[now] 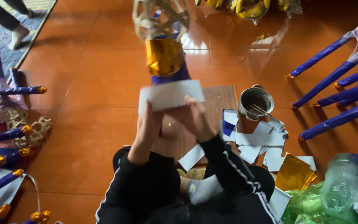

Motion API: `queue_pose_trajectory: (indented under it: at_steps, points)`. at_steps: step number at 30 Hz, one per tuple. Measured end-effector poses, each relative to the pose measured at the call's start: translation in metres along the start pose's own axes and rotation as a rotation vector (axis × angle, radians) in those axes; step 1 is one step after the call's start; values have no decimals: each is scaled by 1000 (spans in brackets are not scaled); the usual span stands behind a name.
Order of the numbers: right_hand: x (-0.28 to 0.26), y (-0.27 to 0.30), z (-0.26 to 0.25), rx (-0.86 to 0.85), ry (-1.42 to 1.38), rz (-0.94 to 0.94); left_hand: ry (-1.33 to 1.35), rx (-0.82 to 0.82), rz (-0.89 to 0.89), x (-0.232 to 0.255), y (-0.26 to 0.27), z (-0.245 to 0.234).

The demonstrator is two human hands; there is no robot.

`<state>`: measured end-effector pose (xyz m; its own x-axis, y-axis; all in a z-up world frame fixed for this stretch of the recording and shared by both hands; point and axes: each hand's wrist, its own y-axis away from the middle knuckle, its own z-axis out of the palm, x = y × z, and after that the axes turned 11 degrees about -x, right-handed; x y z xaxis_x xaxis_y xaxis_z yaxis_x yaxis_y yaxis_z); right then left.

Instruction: The person is decorating a woven horse frame by applying adhesive and colored paper or foil strips.

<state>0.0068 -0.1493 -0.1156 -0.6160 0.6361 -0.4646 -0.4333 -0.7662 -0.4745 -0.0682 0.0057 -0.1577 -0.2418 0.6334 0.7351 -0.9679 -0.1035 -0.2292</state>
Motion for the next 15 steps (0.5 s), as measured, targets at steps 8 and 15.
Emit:
queue_pose_trajectory:
  at_steps: [8, 15]
  points:
    - [-53, -69, 49, 144, 440, -174, -407, 158, 26, 90, -83, 74]
    - [-74, -105, 75, 420, 359, -280, -176, 128, -21, 116, -106, 102]
